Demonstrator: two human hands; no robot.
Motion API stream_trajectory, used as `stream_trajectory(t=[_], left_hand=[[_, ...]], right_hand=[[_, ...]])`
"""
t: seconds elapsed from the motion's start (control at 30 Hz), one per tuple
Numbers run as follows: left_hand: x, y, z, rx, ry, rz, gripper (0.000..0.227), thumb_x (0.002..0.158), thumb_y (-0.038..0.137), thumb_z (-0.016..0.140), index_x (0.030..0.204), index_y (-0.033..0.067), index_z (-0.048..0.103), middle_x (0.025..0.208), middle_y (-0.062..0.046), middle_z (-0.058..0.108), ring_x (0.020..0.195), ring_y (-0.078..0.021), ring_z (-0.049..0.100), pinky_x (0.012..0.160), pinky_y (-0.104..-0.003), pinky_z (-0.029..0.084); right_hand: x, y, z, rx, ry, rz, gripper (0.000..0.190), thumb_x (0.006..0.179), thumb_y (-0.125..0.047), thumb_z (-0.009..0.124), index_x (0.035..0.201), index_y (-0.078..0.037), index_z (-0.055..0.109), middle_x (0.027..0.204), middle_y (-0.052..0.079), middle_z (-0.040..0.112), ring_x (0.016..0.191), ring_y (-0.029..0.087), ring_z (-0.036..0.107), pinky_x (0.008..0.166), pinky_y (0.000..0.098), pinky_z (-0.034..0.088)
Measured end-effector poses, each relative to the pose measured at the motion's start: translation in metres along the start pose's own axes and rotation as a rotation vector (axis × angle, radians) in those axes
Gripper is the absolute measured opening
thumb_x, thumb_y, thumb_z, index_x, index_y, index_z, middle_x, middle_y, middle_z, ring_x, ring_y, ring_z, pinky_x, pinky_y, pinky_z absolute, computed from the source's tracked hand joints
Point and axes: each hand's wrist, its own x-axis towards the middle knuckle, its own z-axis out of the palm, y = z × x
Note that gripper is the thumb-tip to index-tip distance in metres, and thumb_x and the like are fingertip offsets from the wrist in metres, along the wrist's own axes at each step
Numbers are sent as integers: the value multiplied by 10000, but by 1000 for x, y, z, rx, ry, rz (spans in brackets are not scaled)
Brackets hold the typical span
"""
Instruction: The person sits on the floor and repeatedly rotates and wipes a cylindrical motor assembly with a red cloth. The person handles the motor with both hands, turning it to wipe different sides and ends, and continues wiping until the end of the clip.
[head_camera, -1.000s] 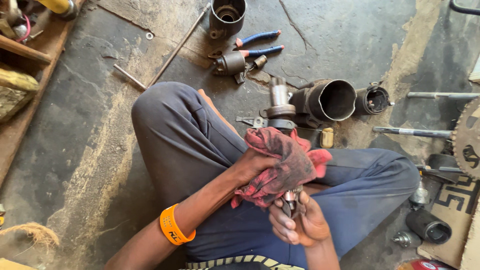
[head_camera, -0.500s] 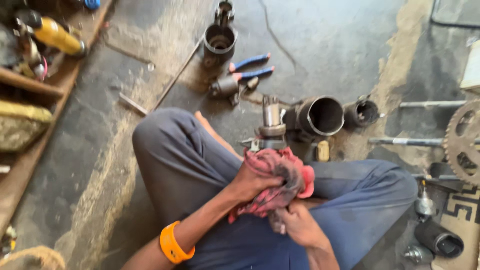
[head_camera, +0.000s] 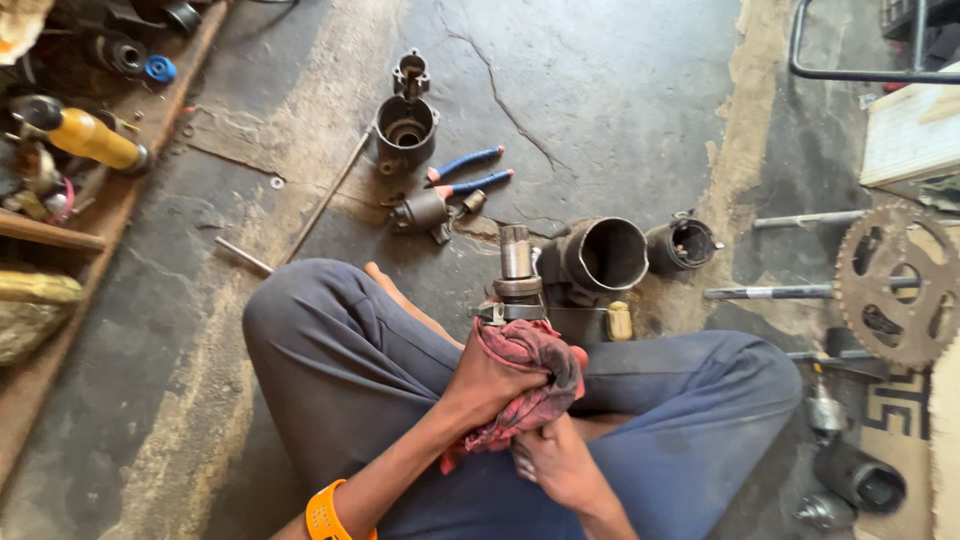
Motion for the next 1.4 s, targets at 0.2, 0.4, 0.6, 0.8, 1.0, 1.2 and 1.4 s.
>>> stream_trajectory(t=[0.2, 0.4, 0.6, 0.8, 1.0, 1.2, 1.4], left_hand=[[8, 14, -13, -172, -36, 76, 332, 863, -63, 658, 1193, -49, 621, 1100, -168, 725, 1008, -241, 748, 925, -390, 624], [50, 50, -17, 168, 154, 326, 422, 795, -24, 726, 1204, -28, 624, 1145, -142, 734, 1033, -208, 736, 940, -350, 614], [73, 38, -44, -66, -44, 235, 267, 905, 2, 708, 1159, -58, 651, 1072, -155, 742, 990, -227, 739, 885, -345, 616], [93, -3, -53, -64, 8, 269, 348, 851, -29, 636, 1198, 0, 632, 1103, -89, 713, 1003, -170, 704, 870, -306, 594], [92, -23, -49, 142, 170, 275, 280, 901, -12, 694, 1172, -48, 632, 1086, -149, 721, 985, -211, 729, 855, -343, 614], [93, -38, -57, -99, -23, 158, 334, 946, 49, 697, 1251, -35, 589, 1046, -143, 695, 902, -205, 705, 765, -346, 578], [89, -11, -42, 182, 158, 309, 472, 778, -2, 766, 1188, -44, 534, 1050, -110, 710, 941, -183, 722, 854, -347, 614]], right_hand=[[3, -62, 9, 802, -640, 263, 208, 1006, -252, 592, 1083, -60, 577, 563, -18, 358, 443, 98, 414, 422, 261, 328], [39, -125, 22, -241, 18, -46, 97, 952, -118, 553, 1038, -75, 572, 542, -5, 487, 416, 82, 439, 382, 264, 338], [78, -115, 16, 122, -287, 60, 231, 1040, -203, 559, 955, 9, 591, 611, -33, 466, 468, 54, 418, 419, 234, 320], [69, -112, 2, 291, -418, 119, 342, 1047, -318, 538, 969, 11, 592, 560, -49, 394, 430, 73, 388, 408, 245, 327], [73, -111, -4, -490, -25, -70, 294, 992, -226, 564, 759, -47, 565, 538, -28, 453, 456, 70, 425, 407, 255, 355], [67, -109, -17, 648, -884, 194, 451, 1150, -383, 548, 838, -58, 525, 617, 9, 382, 527, 113, 477, 490, 263, 359], [70, -110, -9, -208, -290, -238, 134, 1061, -79, 555, 937, -51, 512, 698, -14, 462, 533, 87, 471, 454, 252, 390]])
